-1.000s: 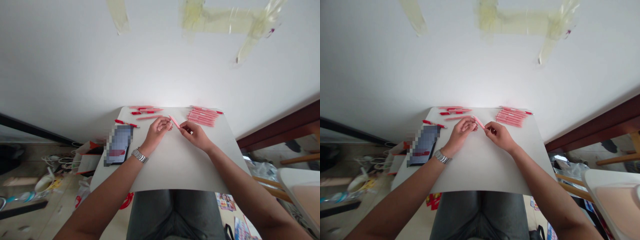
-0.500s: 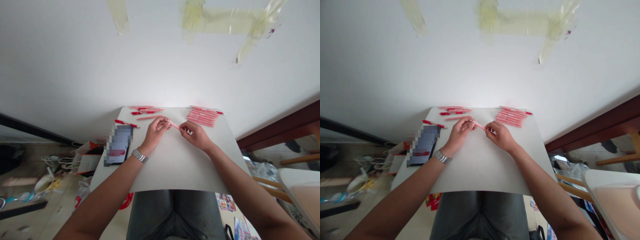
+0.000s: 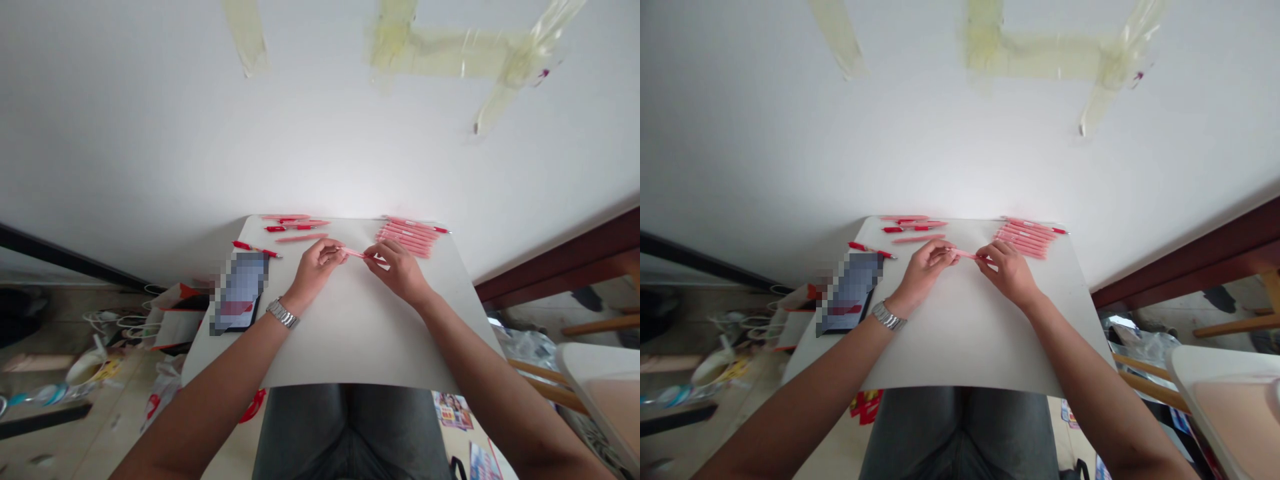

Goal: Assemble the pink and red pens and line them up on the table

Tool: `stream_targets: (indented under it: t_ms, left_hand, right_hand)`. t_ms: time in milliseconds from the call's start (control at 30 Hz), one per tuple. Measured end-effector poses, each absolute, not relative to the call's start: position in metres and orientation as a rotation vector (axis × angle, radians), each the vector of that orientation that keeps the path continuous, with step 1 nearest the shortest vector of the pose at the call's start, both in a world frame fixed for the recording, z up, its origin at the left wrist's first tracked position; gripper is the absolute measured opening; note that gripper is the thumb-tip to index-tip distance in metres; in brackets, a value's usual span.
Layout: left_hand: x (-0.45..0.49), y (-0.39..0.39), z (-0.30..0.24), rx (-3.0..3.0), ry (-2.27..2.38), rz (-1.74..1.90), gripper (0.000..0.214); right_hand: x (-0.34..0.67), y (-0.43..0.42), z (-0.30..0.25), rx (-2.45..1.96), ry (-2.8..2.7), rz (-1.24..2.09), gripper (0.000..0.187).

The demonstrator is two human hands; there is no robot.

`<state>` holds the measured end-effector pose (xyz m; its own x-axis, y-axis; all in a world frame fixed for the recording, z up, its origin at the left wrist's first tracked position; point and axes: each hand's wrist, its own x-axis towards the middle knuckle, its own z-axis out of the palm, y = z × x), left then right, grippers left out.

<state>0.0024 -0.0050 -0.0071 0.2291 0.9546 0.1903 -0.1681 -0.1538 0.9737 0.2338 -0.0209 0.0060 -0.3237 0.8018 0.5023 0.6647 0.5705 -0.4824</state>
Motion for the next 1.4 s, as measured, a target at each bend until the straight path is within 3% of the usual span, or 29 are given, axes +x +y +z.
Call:
stream_targets:
  t_ms: [233, 633, 1400]
  left_hand:
    - [-0.002, -0.004, -0.006, 1.461, 0.913, 1.203, 0.031]
    - [-0.003, -0.001, -0.013, 1.57, 1.008, 1.214, 0.023]
    - [-0.002, -0.003, -0.01, 1.597, 1.038, 1.172, 0.022]
  right_hand:
    - [0.244, -0.014, 0.002, -1.164, -2.092, 0.137, 0.015]
    - [0.284, 0.004, 0.0, -1.512, -1.775, -0.391, 0.015]
    - [0.313, 0.016, -0.014, -1.756, -1.754, -0.293, 0.02]
